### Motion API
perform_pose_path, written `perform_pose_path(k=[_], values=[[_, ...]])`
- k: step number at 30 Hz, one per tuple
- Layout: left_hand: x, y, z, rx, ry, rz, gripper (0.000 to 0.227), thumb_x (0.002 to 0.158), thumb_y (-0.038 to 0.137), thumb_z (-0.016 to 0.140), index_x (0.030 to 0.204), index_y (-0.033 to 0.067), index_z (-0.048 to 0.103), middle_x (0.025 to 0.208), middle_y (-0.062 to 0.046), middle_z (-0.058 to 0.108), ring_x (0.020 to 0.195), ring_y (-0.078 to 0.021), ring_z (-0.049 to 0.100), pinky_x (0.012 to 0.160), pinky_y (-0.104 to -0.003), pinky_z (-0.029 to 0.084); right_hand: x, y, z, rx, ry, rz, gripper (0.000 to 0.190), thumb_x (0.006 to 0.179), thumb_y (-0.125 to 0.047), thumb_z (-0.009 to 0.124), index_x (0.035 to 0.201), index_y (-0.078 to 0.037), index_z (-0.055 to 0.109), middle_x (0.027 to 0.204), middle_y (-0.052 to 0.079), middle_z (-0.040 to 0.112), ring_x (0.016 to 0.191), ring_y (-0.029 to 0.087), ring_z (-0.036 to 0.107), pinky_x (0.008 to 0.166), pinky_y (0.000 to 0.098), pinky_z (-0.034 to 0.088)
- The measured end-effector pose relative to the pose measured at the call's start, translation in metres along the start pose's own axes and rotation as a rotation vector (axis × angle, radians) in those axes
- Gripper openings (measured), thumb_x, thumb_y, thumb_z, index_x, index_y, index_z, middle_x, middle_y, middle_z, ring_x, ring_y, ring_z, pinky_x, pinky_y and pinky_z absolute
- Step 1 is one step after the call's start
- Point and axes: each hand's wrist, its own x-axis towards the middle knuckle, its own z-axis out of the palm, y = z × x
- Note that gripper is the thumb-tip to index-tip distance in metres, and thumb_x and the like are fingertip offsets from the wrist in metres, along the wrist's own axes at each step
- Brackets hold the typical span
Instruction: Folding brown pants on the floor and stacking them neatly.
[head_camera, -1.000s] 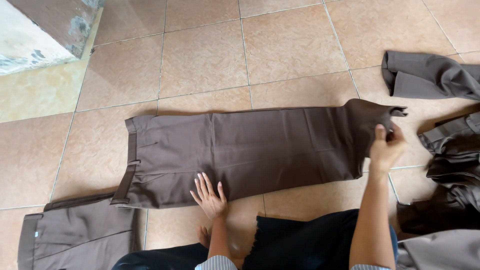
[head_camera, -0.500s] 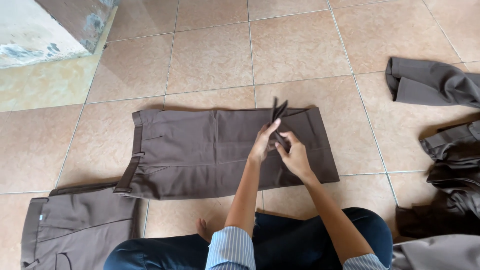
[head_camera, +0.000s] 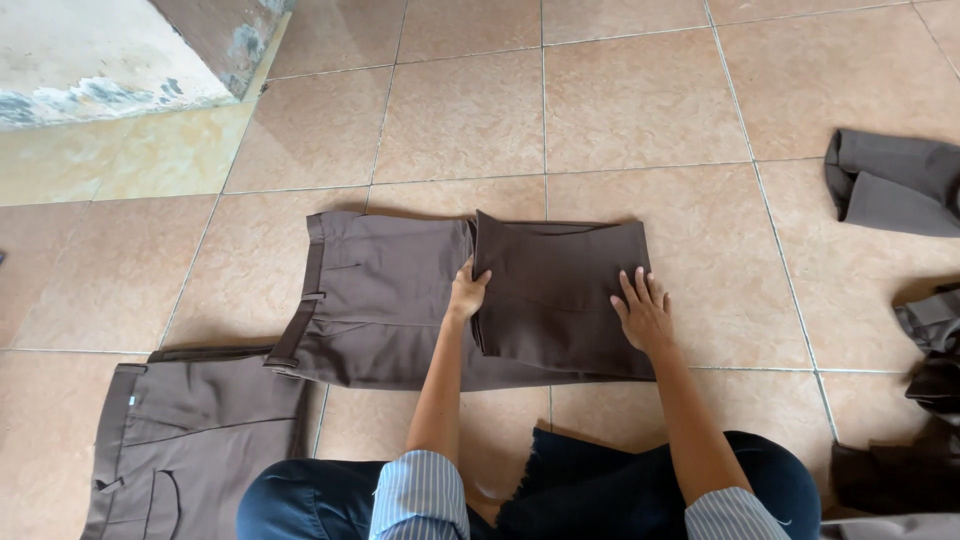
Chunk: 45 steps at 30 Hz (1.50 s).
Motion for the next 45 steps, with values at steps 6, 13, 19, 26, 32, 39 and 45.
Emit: perform_pose_path(k=[6,13,19,26,32,39,45], values=[[-0.013,-0.040,-0.006,0.099,0.088,0.007,0.056,0.102,0.022,0.059,0.152,0.0020,0.046,0.137,-0.032,0.060,0.131,-0.0463,0.055,0.108,-0.057,0.049,-0.010,0.004,0.030,-0.066,0.068,0.042,0.069,0.109,-0.063,0.018,0.166,-0.025,0.019,0.172,0.009,0.018,0.159,0.026,0.014,0.129,0.0505,0.010],[-0.022,-0.052,0.012,0.401,0.466,0.179,0.076,0.091,0.019,0.075,0.158,0.0142,0.039,0.144,-0.019,0.056,0.129,-0.0373,0.056,0.105,-0.048,0.051,-0.007,0.009,0.036,0.023,0.184,0.153,0.074,0.110,-0.057,0.024,0.166,-0.008,0.017,0.169,0.022,0.021,0.157,0.034,0.020,0.129,0.0544,0.013],[-0.059,-0.068,0.026,0.905,0.202,0.470,0.073,0.102,0.054,0.047,0.165,0.0263,0.023,0.169,-0.003,0.028,0.155,-0.0275,0.023,0.126,-0.055,0.014,0.015,0.021,0.040,-0.068,0.192,0.278,0.077,0.105,-0.058,0.042,0.158,-0.003,0.032,0.148,0.024,0.041,0.136,0.037,0.042,0.104,0.0519,0.042],[-0.068,-0.075,0.032,0.917,0.129,0.356,0.079,0.099,0.069,0.039,0.165,0.0288,0.020,0.172,-0.001,0.020,0.158,-0.0268,0.015,0.127,-0.057,0.012,0.087,0.142,0.096,0.543,0.047,0.433,0.053,0.091,-0.051,0.073,0.127,-0.012,0.072,0.101,0.019,0.076,0.096,0.036,0.073,0.065,0.0483,0.057],[-0.071,-0.076,0.084,0.690,0.282,0.395,0.111,0.086,0.081,0.050,0.162,0.0052,0.023,0.166,-0.027,0.021,0.156,-0.0403,0.017,0.126,-0.058,0.010,0.016,0.070,-0.078,1.105,0.264,0.222,0.021,0.090,-0.019,0.079,0.104,-0.006,0.070,0.076,0.010,0.062,0.062,0.017,0.060,0.046,0.0285,0.045],[-0.075,-0.084,0.249,0.467,0.184,0.561,0.083,0.105,0.048,0.038,0.157,-0.0112,0.013,0.163,-0.039,0.007,0.153,-0.0534,0.007,0.121,-0.064,0.008,-0.063,0.051,-0.213,1.231,0.381,0.114,0.012,0.107,-0.018,0.065,0.117,-0.011,0.065,0.104,-0.005,0.067,0.081,-0.002,0.056,0.076,0.0088,0.044],[-0.086,-0.022,0.251,0.124,-0.455,0.317,0.081,0.096,0.034,0.050,0.162,0.0071,0.012,0.169,-0.023,-0.014,0.155,-0.0358,-0.023,0.123,-0.055,-0.009,-0.075,0.021,-0.229,1.217,0.411,0.040,0.006,0.110,-0.018,0.063,0.113,-0.013,0.063,0.093,-0.009,0.062,0.073,-0.005,0.048,0.068,0.0083,0.037]])
